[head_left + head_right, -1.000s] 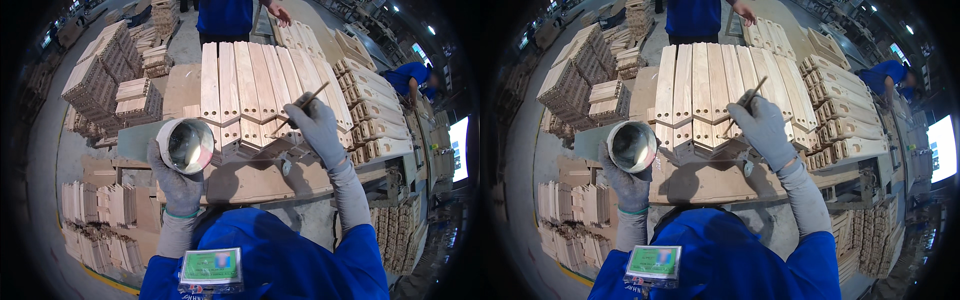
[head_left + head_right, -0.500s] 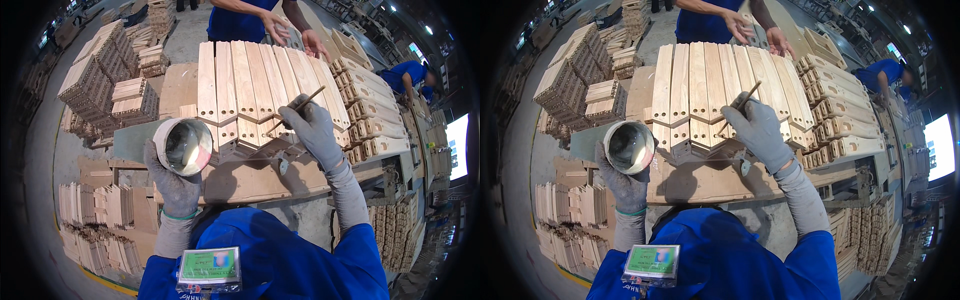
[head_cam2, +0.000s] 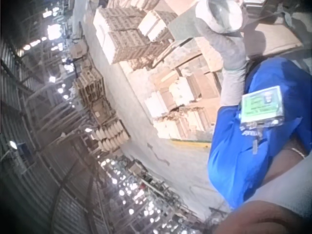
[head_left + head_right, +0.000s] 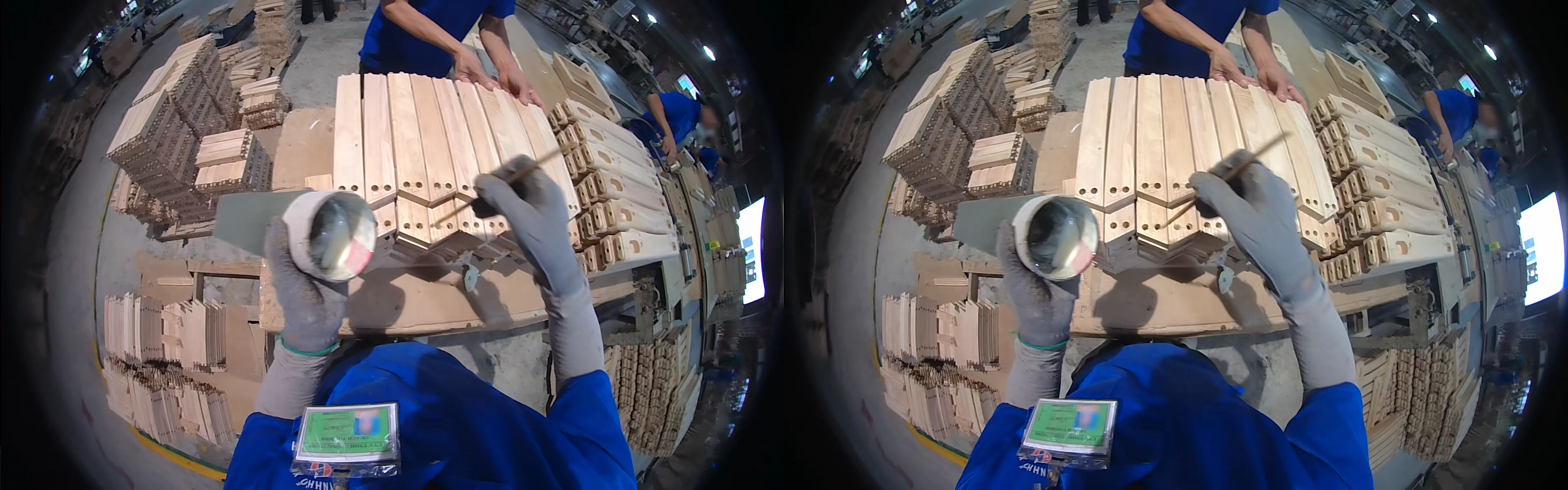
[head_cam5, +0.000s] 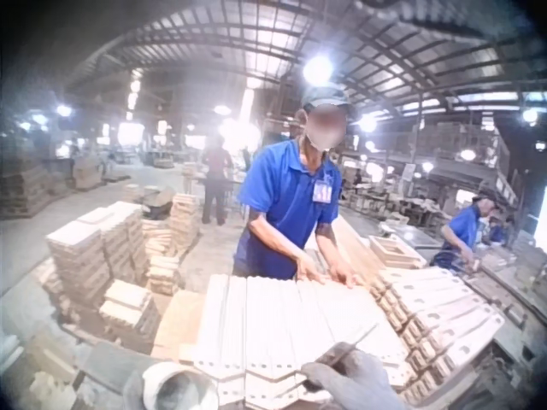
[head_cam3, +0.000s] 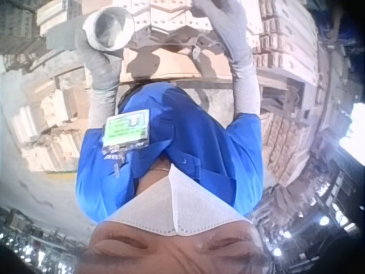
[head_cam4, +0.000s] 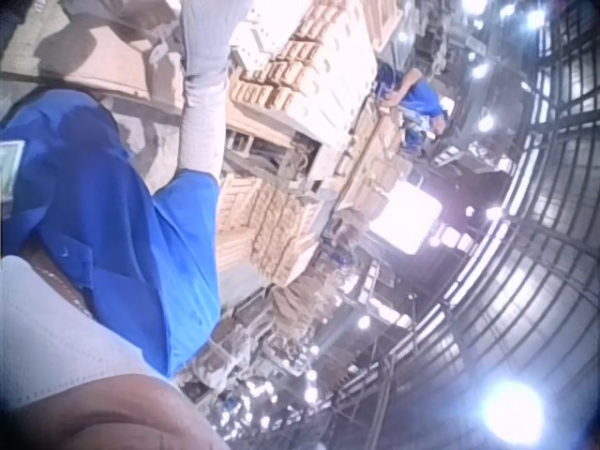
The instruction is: The person applies a white adhesive to the edges and holes of wooden furniture components using a brush. They repeatedly dip the brush into a container and coat the pieces, then place them into stacks on the workbench.
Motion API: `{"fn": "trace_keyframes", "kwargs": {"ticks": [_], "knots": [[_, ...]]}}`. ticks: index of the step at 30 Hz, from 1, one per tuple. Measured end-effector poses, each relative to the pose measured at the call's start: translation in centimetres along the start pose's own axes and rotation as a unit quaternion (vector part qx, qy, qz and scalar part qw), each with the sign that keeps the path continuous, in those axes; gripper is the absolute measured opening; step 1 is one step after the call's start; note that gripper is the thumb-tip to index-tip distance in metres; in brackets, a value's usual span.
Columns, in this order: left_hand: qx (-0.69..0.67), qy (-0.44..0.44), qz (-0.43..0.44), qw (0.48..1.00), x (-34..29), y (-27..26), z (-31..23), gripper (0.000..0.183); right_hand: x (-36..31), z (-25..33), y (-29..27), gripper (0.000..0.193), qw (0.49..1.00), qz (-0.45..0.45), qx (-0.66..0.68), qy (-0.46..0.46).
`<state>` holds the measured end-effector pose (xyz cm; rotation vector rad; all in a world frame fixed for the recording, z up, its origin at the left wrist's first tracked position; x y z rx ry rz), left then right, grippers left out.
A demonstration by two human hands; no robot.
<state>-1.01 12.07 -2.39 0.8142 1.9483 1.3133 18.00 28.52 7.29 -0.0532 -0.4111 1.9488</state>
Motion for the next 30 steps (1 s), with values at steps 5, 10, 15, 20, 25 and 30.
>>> {"fn": "trace_keyframes", "kwargs": {"ticks": [5,10,15,20,25,30], "knots": [[0.209,0.075,0.112,0.969,-1.3,2.9,1.7,0.047,-5.7,3.9,0.9,0.017,0.98,0.009,0.188,-0.068],[0.113,0.041,0.099,0.988,-1.4,4.4,2.8,0.067,-9.7,4.2,3.8,0.012,0.963,0.127,0.141,-0.192],[0.105,0.075,0.102,0.986,-0.5,4.3,1.8,0.074,-13.0,4.3,2.0,0.009,0.954,0.144,0.157,-0.211],[-0.117,-0.057,0.233,0.964,-2.1,6.5,3.1,0.076,-12.5,2.8,1.8,0.008,0.967,0.061,0.189,-0.162],[0.093,0.025,0.114,0.989,-1.3,5.4,3.1,0.066,-12.5,1.9,2.1,0.007,0.962,0.087,0.196,-0.17],[0.074,0.043,0.043,0.995,-0.2,2.1,2.1,0.058,-6.7,-0.3,-3.2,0.016,0.97,-0.147,0.194,0.002]]}}
Point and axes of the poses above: each hand's wrist, its own x-axis towards the middle knuckle, its own y-axis out of the palm, z = x × y, the point moved 10 cm from there along x, towards the middle knuckle, and after that the axes turned 6 degrees about -z, right-handed, at the moved point
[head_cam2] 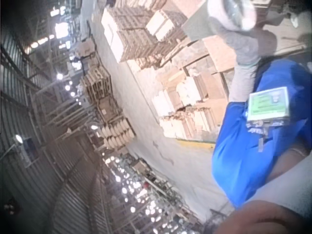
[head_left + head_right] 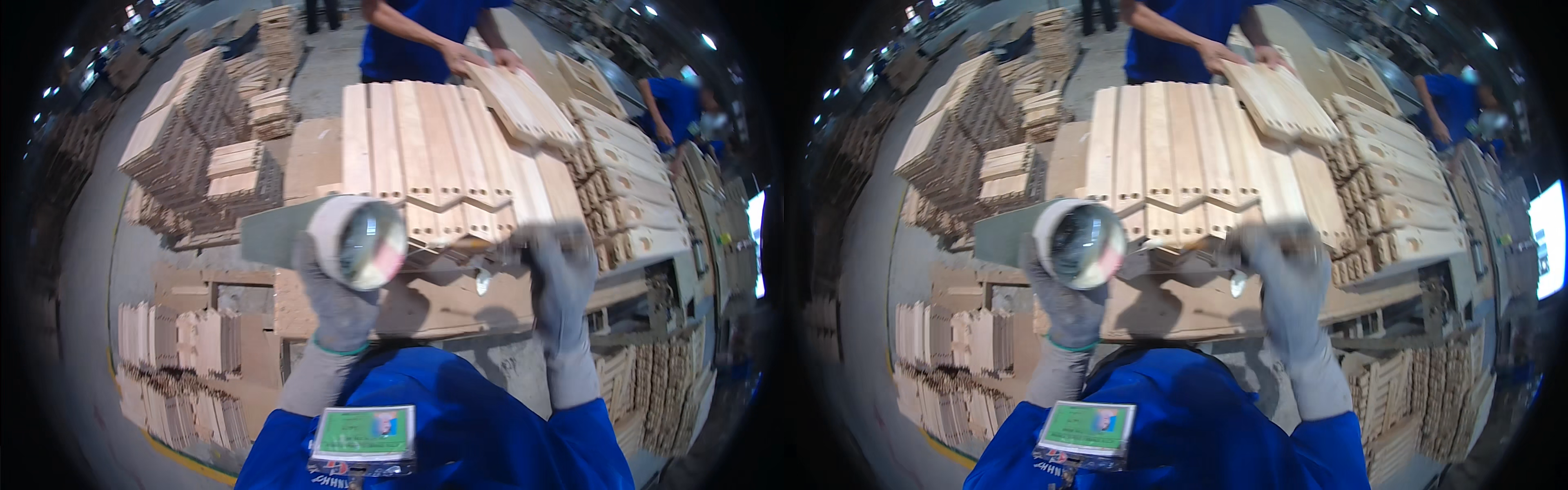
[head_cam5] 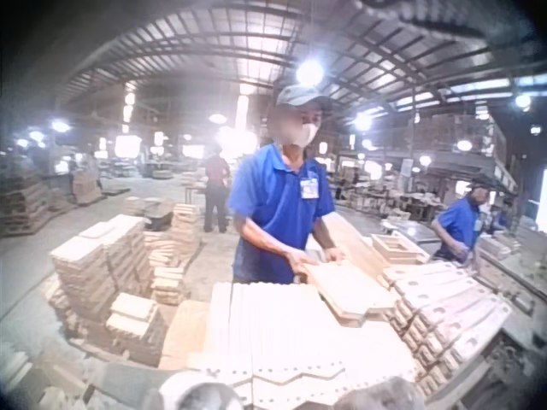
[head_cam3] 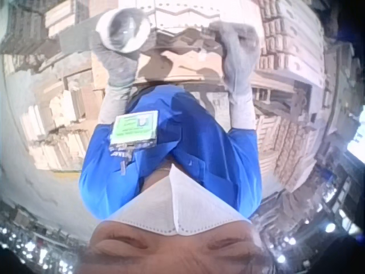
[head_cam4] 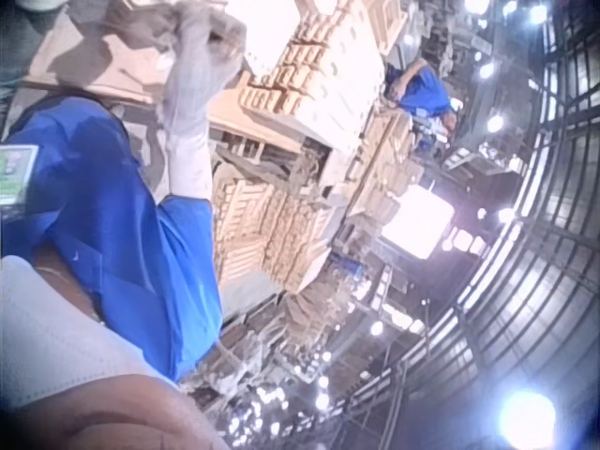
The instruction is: The person applies a white adhesive to the edges and holes of wooden furniture components using a brush. They repeatedly dip the brush into a container and coat the pieces, then place them into stacks on the workbench.
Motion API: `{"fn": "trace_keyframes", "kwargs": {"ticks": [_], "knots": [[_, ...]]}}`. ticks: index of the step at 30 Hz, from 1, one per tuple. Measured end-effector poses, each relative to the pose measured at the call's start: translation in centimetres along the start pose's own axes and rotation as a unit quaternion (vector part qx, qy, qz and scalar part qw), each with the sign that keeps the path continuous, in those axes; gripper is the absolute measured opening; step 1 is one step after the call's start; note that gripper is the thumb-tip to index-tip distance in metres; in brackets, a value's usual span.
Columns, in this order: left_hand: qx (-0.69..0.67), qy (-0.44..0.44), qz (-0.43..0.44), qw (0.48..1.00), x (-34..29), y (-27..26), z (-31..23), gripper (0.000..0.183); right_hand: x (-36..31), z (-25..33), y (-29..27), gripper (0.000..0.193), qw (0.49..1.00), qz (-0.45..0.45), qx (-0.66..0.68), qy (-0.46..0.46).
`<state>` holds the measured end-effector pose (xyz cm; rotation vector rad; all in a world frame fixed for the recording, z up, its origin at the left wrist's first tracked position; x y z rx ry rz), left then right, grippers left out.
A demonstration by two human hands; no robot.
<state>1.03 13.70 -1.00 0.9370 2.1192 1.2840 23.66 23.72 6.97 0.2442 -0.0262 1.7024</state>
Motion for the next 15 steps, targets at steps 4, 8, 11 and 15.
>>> {"fn": "trace_keyframes", "kwargs": {"ticks": [4,8,11,15], "knots": [[-0.005,0.03,-0.051,0.998,0.7,-2.8,-1.4,0.049,6.7,-1.8,-0.5,0.025,0.983,0.082,-0.167,-0.013],[-0.026,0.012,-0.071,0.997,0.2,-3.2,-1.5,0.047,7.9,-3.0,0.3,0.032,0.958,0.09,-0.272,-0.025],[-0.009,0.015,-0.068,0.998,-0.1,-3.3,-1.7,0.046,7.8,-4.2,0.9,0.033,0.952,0.103,-0.284,-0.04],[-0.02,0.003,-0.051,0.999,-0.2,-2.9,-1.7,0.045,7.6,-4.0,1.6,0.031,0.932,0.12,-0.328,-0.102]]}}
Point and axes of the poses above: each hand's wrist, its own x-axis towards the middle knuckle, its own y-axis out of the palm, z = x × y, the point moved 10 cm from there along x, towards the middle knuckle, and after that the axes turned 6 degrees about -z, right-handed, at the moved point
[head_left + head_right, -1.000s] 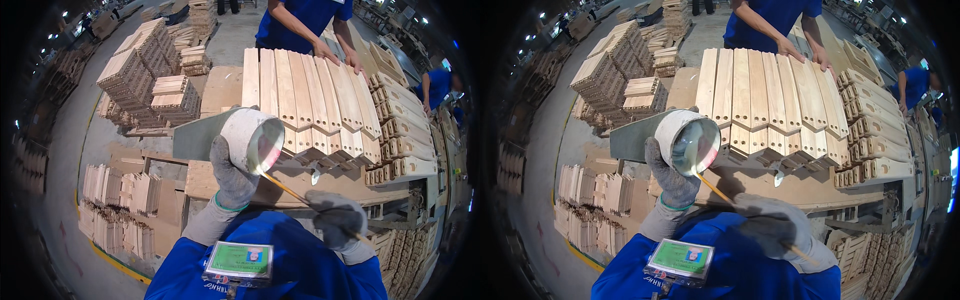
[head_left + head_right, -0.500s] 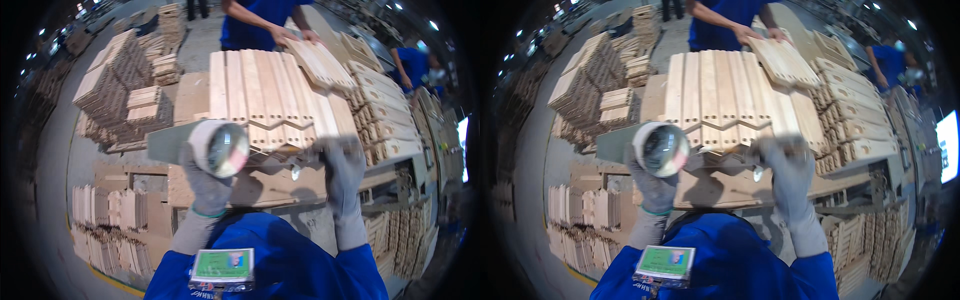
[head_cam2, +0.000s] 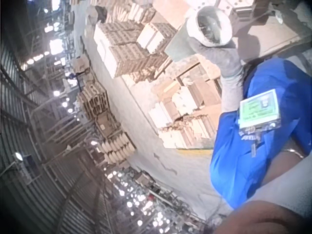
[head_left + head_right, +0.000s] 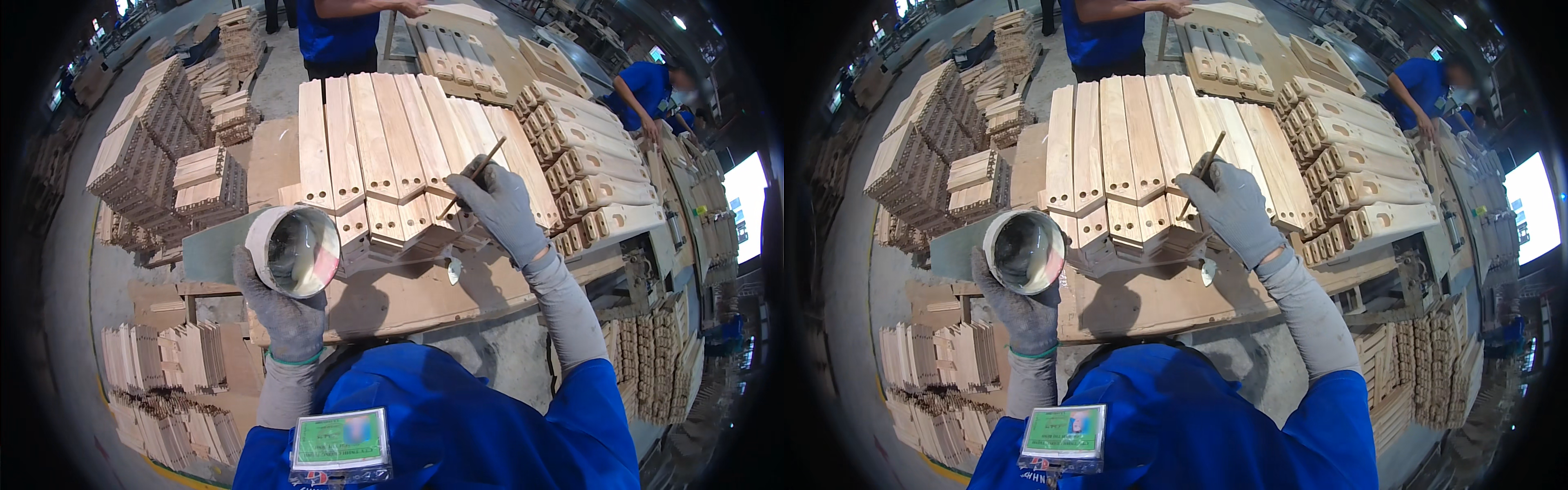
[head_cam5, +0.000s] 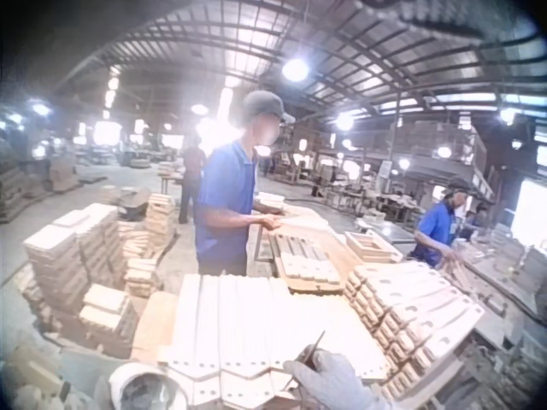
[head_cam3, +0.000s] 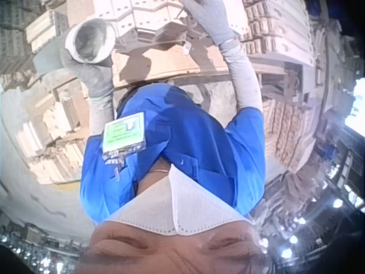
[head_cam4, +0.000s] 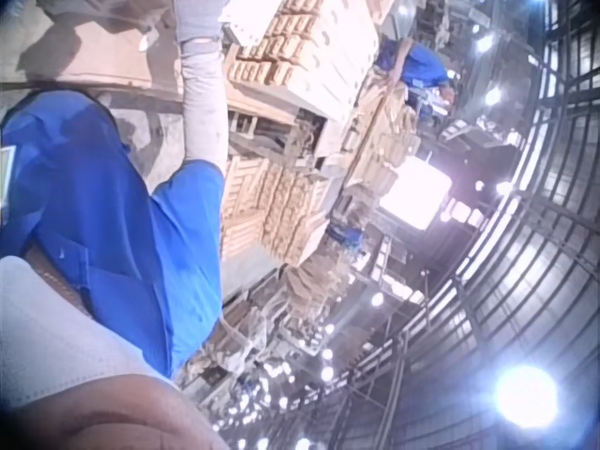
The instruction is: The person applies a white adhesive to the edges and holes of wooden furniture components using a brush. They repeatedly dip the brush into a container and coat the pieces, then place them into stacks on the workbench.
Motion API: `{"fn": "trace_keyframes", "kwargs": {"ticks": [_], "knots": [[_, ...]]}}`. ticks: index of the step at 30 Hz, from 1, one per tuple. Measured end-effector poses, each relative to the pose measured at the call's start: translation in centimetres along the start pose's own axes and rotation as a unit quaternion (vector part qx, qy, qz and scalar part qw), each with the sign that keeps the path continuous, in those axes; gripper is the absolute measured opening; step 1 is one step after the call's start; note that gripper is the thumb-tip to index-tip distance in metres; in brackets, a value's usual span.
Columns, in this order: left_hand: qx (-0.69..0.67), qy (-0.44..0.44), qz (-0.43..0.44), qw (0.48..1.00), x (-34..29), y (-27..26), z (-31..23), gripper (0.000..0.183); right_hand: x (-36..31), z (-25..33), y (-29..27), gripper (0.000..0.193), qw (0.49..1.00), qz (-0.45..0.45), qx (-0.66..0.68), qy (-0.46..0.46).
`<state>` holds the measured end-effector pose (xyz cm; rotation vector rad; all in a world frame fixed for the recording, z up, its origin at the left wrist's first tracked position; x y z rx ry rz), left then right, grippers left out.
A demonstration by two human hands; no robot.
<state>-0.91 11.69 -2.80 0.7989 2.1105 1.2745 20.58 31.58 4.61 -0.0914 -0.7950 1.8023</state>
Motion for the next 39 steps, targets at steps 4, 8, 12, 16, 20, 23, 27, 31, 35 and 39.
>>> {"fn": "trace_keyframes", "kwargs": {"ticks": [4,8,12,16,20,23,27,31,35,39], "knots": [[0.013,0.024,0.012,1.0,0.0,-0.1,-0.6,0.046,0.2,-0.5,-1.7,0.032,0.999,-0.023,0.026,0.037],[-0.022,0.012,0.048,0.999,-0.2,0.4,-0.2,0.046,-0.2,0.4,-0.9,0.022,0.993,0.006,-0.035,-0.111],[-0.114,-0.015,-0.029,0.993,-0.1,-0.4,0.1,0.062,-0.5,1.4,-0.9,0.027,0.974,0.006,-0.129,-0.186],[0.004,0.023,-0.004,1.0,0.0,-0.7,-0.2,0.047,0.5,0.7,-1.1,0.03,0.998,-0.002,-0.063,-0.006],[0.004,0.02,-0.014,1.0,-0.1,-1.2,-0.2,0.046,0.2,1.1,-0.3,0.03,0.999,0.018,-0.032,-0.014],[0.006,0.013,0.001,1.0,-0.4,-0.2,-0.1,0.046,0.2,0.6,0.6,0.03,0.997,0.044,-0.063,-0.019],[0.012,0.02,0.009,1.0,-0.4,0.1,-0.2,0.042,0.2,0.7,0.6,0.029,0.997,0.051,-0.057,-0.014],[-0.134,-0.032,0.019,0.99,-0.4,0.5,0.7,0.07,0.2,1.4,0.3,0.029,0.993,0.039,-0.024,-0.106],[-0.134,-0.061,0.053,0.988,-0.1,1.7,1.7,0.058,-0.2,0.0,-1.3,0.028,0.998,0.019,0.004,0.059],[-0.041,-0.063,0.095,0.993,-0.4,3.6,3.0,0.042,-1.9,2.3,-4.7,0.015,0.971,-0.053,0.221,0.076]]}}
Point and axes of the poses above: each hand's wrist, its own x-axis towards the middle knuckle, its own y-axis out of the palm, z = x × y, the point moved 10 cm from there along x, towards the middle knuckle, and after that the axes turned 6 degrees about -z, right-handed, at the moved point
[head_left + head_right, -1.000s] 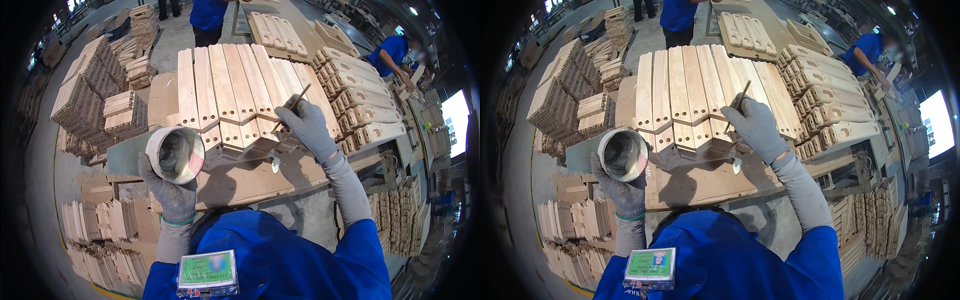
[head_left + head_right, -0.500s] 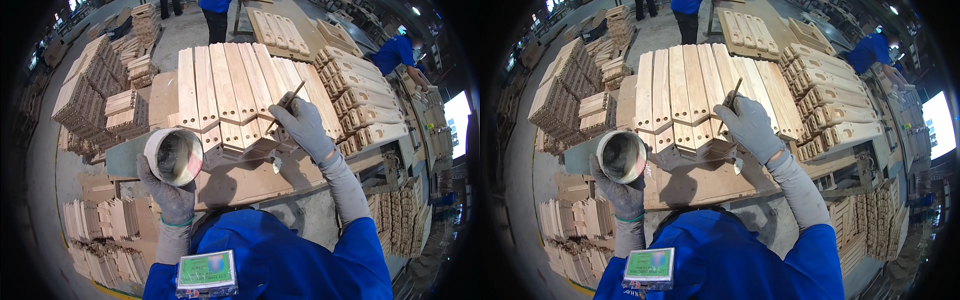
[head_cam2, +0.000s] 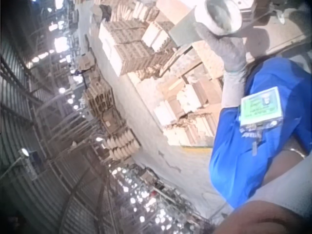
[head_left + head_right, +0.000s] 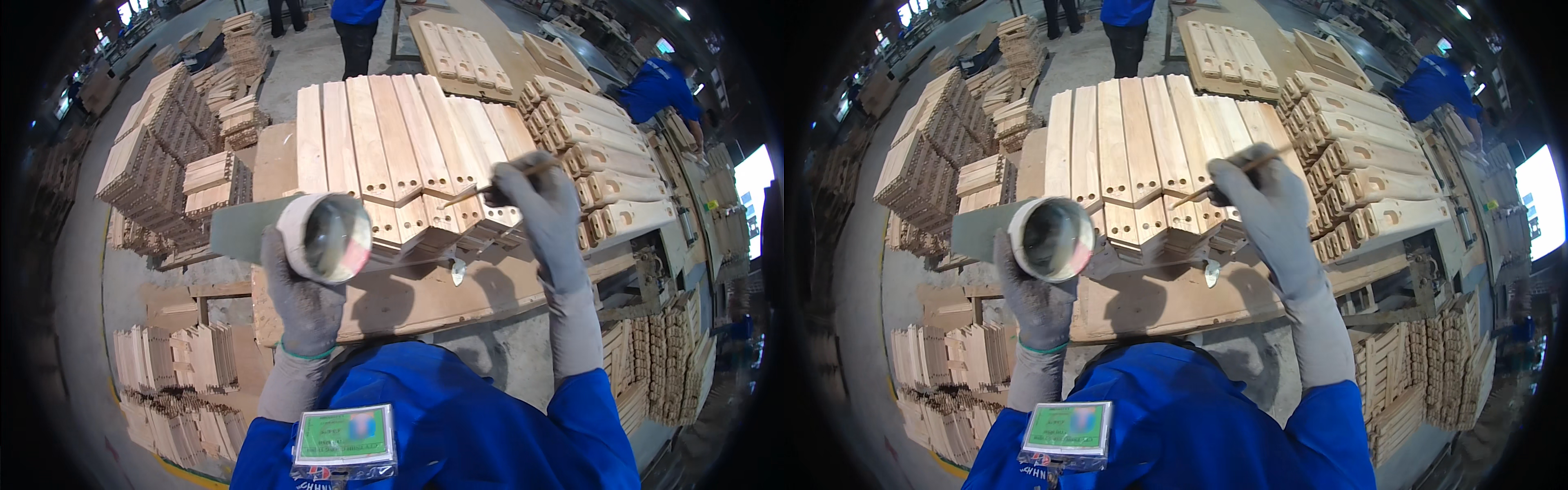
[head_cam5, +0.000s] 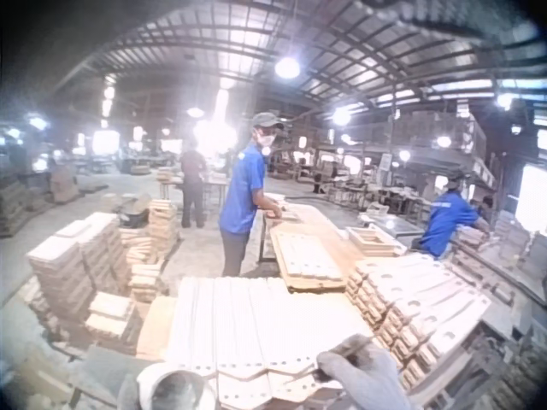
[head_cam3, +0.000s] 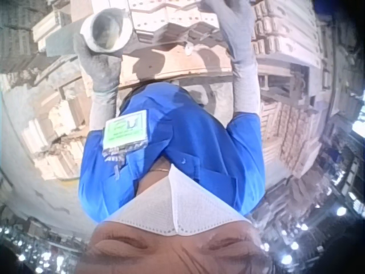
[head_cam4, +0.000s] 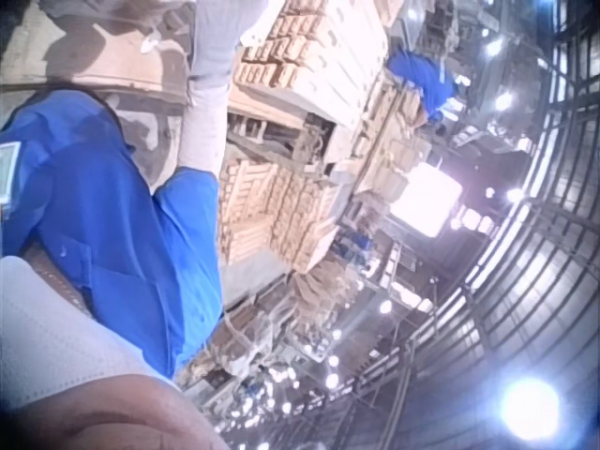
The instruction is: The person applies a white adhesive to the edges and holes of wooden furniture components using a brush. They repeatedly dip the brush into a container and coat the pieces, then place them into stacks on the workbench.
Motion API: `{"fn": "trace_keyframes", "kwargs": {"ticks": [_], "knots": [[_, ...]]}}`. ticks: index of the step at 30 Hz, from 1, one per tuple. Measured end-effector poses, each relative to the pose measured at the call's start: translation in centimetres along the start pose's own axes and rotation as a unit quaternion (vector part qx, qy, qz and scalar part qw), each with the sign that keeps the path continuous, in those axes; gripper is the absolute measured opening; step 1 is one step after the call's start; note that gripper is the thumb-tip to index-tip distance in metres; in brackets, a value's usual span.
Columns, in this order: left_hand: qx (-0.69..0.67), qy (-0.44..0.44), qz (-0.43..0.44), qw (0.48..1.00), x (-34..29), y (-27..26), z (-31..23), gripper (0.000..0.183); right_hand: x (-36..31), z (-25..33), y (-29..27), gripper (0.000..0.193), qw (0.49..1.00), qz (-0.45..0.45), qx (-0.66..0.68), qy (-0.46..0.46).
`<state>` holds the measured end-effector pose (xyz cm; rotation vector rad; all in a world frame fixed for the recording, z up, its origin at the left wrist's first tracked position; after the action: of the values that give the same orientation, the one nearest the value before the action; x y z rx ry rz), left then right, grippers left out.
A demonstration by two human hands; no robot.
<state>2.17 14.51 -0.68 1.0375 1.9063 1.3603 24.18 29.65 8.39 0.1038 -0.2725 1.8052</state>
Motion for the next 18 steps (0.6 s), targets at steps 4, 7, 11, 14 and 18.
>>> {"fn": "trace_keyframes", "kwargs": {"ticks": [4,7,11,14,18], "knots": [[0.068,0.004,0.061,0.996,-0.2,3.0,1.8,0.047,-5.1,3.5,0.8,0.012,0.995,-0.004,0.103,-0.006],[0.231,0.02,0.013,0.973,-0.2,3.1,2.4,0.065,-7.6,3.4,4.1,0.013,0.979,0.084,0.177,-0.062],[-0.076,-0.013,0.114,0.991,0.0,4.2,2.3,0.068,-11.0,3.4,5.9,0.003,0.979,0.183,0.066,-0.069],[0.105,0.079,0.025,0.991,0.3,2.9,0.4,0.068,-13.8,6.7,5.7,0.006,0.912,0.263,-0.025,-0.313],[-0.153,-0.029,0.152,0.976,-0.6,5.2,1.3,0.069,-12.4,2.0,3.5,0.013,0.99,0.108,-0.004,-0.087]]}}
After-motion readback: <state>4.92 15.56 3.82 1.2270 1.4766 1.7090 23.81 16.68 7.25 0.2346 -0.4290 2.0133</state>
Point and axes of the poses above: each hand's wrist, its own x-axis towards the middle knuckle, its own y-axis out of the palm, z = x × y, the point moved 10 cm from there along x, towards the middle knuckle, and after that the axes turned 6 degrees about -z, right-handed, at the moved point
